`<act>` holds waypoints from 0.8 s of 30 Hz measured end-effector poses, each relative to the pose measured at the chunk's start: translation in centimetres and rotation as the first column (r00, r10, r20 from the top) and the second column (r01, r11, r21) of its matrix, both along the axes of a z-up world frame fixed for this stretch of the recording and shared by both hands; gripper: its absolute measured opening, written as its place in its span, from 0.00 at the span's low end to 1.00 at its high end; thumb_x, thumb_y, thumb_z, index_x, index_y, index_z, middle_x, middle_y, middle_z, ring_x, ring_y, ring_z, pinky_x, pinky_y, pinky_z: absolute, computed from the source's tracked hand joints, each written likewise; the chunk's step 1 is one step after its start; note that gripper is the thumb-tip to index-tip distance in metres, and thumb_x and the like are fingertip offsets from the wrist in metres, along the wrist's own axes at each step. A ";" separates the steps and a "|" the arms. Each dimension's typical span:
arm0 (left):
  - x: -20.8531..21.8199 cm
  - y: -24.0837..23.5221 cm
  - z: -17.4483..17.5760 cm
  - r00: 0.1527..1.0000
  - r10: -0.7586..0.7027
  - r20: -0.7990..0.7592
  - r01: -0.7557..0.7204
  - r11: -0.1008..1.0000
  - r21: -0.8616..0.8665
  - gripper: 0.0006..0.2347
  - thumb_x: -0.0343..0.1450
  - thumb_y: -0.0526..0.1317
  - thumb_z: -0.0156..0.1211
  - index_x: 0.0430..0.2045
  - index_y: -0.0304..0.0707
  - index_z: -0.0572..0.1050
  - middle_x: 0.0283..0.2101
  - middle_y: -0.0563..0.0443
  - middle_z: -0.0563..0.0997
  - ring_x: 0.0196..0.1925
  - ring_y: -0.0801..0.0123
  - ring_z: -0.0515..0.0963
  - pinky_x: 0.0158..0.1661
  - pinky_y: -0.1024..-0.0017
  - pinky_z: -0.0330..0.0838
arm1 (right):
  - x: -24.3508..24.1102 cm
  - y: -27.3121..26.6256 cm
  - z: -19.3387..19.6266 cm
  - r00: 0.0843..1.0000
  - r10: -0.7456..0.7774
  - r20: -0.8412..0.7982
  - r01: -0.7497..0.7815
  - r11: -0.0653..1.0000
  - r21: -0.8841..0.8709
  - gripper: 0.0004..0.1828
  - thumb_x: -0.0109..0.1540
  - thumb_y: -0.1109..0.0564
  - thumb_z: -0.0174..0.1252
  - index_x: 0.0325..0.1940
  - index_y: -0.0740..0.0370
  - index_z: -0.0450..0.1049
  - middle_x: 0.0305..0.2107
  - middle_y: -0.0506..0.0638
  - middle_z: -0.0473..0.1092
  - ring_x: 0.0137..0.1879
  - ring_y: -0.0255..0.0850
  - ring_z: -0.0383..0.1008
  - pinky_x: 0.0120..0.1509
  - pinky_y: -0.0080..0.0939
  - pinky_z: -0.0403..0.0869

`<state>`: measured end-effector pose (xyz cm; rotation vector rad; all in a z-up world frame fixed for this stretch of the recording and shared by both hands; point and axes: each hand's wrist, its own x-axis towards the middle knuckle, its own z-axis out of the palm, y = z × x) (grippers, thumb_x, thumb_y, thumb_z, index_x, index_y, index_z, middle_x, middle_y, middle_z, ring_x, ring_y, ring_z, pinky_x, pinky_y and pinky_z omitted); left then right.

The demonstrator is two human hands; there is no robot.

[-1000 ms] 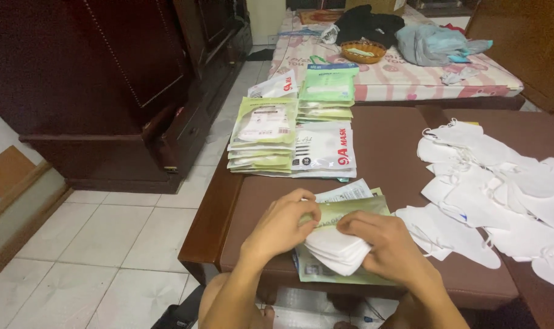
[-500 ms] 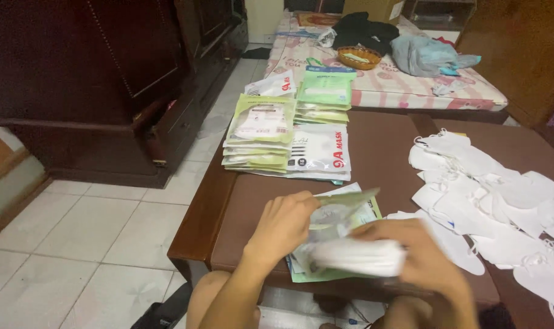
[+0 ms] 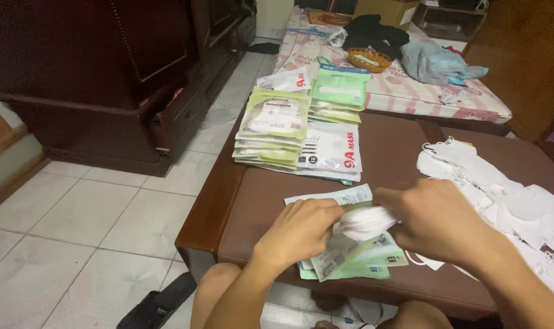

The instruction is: Manually inserting individual face masks into plastic packaging sleeves on a table.

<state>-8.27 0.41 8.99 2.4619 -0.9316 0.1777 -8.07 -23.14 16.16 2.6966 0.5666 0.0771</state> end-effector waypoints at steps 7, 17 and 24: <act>0.5 1.2 0.9 0.986 -0.069 -0.149 0.050 0.991 -0.128 0.06 0.61 0.29 0.46 0.28 0.35 0.68 0.35 0.47 0.78 0.38 0.46 0.76 0.32 0.53 0.65 | -1.9 -0.1 3.0 0.974 0.177 0.144 -0.223 0.873 0.434 0.27 0.38 0.62 0.55 0.39 0.40 0.79 0.20 0.42 0.80 0.22 0.46 0.76 0.30 0.45 0.68; 0.6 1.8 0.3 0.983 -0.149 -0.110 0.125 0.971 -0.202 0.27 0.63 0.28 0.44 0.59 0.42 0.74 0.50 0.44 0.82 0.52 0.47 0.78 0.44 0.54 0.72 | -0.1 -1.3 0.3 0.998 0.002 -0.061 0.001 0.999 0.053 0.27 0.43 0.55 0.59 0.45 0.31 0.74 0.11 0.48 0.71 0.25 0.52 0.69 0.35 0.46 0.68; -0.1 1.3 0.6 0.990 -0.122 -0.069 0.113 0.986 -0.121 0.12 0.60 0.29 0.44 0.33 0.41 0.73 0.40 0.50 0.79 0.42 0.43 0.77 0.33 0.47 0.68 | 1.4 1.5 -2.3 0.997 0.022 -0.075 -0.039 0.972 -0.231 0.11 0.51 0.53 0.55 0.37 0.40 0.71 0.23 0.46 0.76 0.34 0.55 0.78 0.39 0.56 0.76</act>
